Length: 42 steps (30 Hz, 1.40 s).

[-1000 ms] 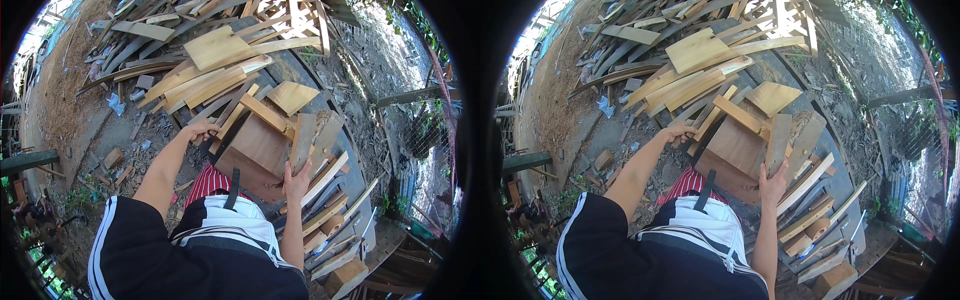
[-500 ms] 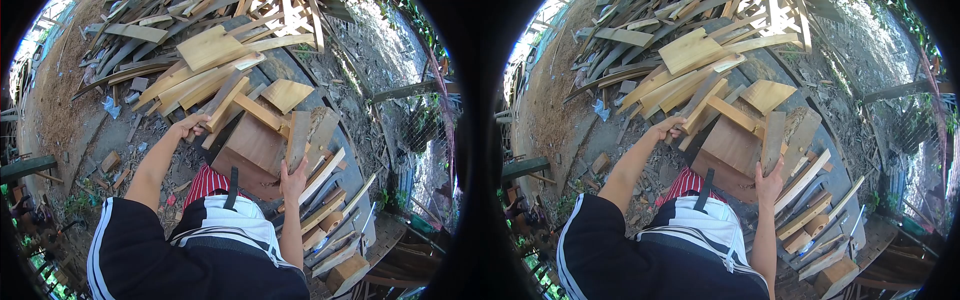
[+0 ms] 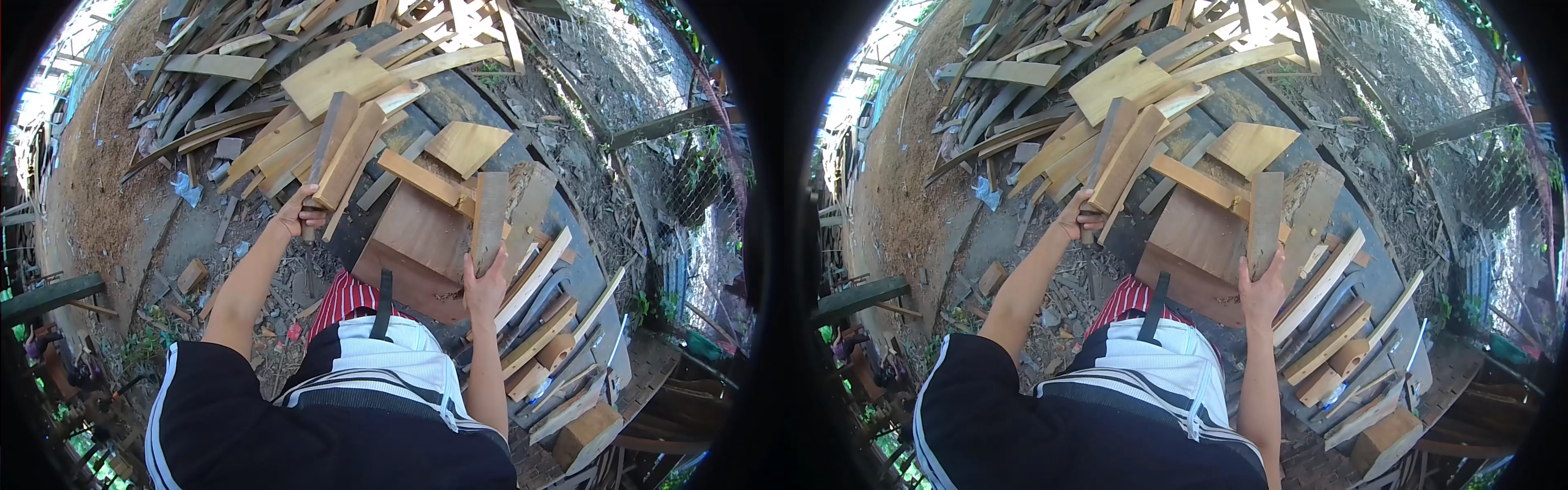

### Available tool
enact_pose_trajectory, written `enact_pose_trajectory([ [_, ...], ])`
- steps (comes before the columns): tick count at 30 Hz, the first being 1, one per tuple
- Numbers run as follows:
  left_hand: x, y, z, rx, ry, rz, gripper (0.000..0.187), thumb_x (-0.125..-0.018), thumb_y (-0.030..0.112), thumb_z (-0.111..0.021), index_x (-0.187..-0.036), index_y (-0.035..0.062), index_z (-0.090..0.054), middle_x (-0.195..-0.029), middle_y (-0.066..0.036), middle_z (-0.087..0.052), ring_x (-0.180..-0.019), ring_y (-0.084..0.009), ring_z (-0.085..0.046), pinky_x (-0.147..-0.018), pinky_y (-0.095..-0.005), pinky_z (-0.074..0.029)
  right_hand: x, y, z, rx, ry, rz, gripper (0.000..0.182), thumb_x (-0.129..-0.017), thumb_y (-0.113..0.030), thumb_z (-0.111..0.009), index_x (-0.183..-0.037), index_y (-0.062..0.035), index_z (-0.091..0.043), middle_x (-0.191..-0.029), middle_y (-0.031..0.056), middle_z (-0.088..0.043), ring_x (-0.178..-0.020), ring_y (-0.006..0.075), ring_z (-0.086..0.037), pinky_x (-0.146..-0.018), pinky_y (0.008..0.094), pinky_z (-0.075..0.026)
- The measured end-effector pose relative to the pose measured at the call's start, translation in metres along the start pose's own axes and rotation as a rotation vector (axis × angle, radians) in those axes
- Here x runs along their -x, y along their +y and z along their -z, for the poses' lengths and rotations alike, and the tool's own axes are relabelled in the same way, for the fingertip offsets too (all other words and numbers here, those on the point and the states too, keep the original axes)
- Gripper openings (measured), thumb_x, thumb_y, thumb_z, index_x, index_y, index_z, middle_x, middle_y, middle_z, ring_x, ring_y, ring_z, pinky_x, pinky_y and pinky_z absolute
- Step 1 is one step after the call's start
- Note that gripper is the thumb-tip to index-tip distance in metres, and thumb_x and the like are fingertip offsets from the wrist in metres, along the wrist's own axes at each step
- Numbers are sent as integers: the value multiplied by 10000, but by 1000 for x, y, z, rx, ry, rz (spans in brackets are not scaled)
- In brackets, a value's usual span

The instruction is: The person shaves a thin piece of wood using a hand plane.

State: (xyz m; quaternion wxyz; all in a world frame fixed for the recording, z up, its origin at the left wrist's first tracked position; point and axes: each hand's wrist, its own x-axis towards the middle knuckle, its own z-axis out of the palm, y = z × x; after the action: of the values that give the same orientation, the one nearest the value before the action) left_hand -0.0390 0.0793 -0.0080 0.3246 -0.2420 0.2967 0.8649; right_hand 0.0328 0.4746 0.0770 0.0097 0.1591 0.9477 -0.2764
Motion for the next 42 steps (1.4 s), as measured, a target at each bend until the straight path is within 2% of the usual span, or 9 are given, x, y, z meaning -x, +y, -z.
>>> enact_pose_trajectory([
  [4,-1,-15,2,30,-62,-35,407,-853,374,-668,-1065,39,-575,-820,-29,-623,-381,-1,-349,-383,-184,-328,-2,1,1,-88,-2,-29,720,-839,-344,-681,-1391,-44,-329,-981,267,-658,-878,445,-656,-772,478,-514],
  [7,3,-21,-6,13,-123,-76,407,-847,372,-678,-1060,40,-577,-804,-13,-616,-387,-1,-354,-397,-186,-339,0,-25,9,-244,92,81,745,-816,-329,-716,-1380,-23,-336,-991,258,-656,-885,399,-671,-804,455,-510],
  [11,7,-15,-30,-45,-147,-113,416,-843,359,-685,-1073,29,-578,-805,-3,-624,-393,7,-372,-404,-184,-346,-8,-95,0,-644,-278,17,827,-749,-326,-793,-1357,-10,-331,-1169,247,-587,-1067,333,-610,-888,400,-484],
  [17,14,12,-74,-92,-161,-252,387,-842,319,-686,-1076,29,-583,-822,-1,-632,-407,0,-364,-418,-178,-343,-15,-166,-49,-900,-345,105,864,-714,-212,-819,-1371,-27,-290,-1160,217,-581,-1055,289,-616,-900,382,-491],
  [23,24,18,-73,-28,-184,-322,407,-840,319,-686,-1106,30,-579,-829,10,-637,-405,7,-360,-413,-173,-338,-19,-175,-49,-856,-373,42,804,-730,-168,-756,-1367,-18,-289,-1173,232,-575,-1067,303,-613,-916,397,-484],
  [30,12,26,-36,-163,-54,-184,342,-853,280,-667,-1051,13,-586,-778,-4,-627,-393,1,-346,-405,-185,-342,-29,-155,-57,-707,-217,97,810,-713,-155,-727,-1387,-9,-301,-1208,238,-554,-1116,332,-582,-954,406,-456],
  [32,5,30,-21,-198,-41,-147,344,-854,280,-667,-1051,11,-586,-774,-9,-629,-391,2,-347,-400,-187,-340,-32,-145,-53,-752,-314,52,816,-731,-160,-733,-1408,-16,-301,-1223,212,-540,-1104,276,-570,-948,375,-461],
  [35,8,36,-9,-169,-94,-116,587,-849,334,-662,-1232,-71,-478,-1016,-143,-640,-406,34,-380,-379,-142,-357,-25,-136,-30,-660,-243,84,799,-726,-156,-718,-1402,-8,-320,-1223,228,-558,-1108,333,-588,-952,408,-456],
  [42,24,40,-4,-130,-188,-56,571,-841,333,-678,-1209,-62,-492,-1016,-153,-644,-407,32,-373,-383,-148,-362,-5,-70,-12,-512,-161,52,809,-737,-136,-707,-1427,-15,-303,-1269,228,-545,-1128,337,-581,-961,405,-452],
])
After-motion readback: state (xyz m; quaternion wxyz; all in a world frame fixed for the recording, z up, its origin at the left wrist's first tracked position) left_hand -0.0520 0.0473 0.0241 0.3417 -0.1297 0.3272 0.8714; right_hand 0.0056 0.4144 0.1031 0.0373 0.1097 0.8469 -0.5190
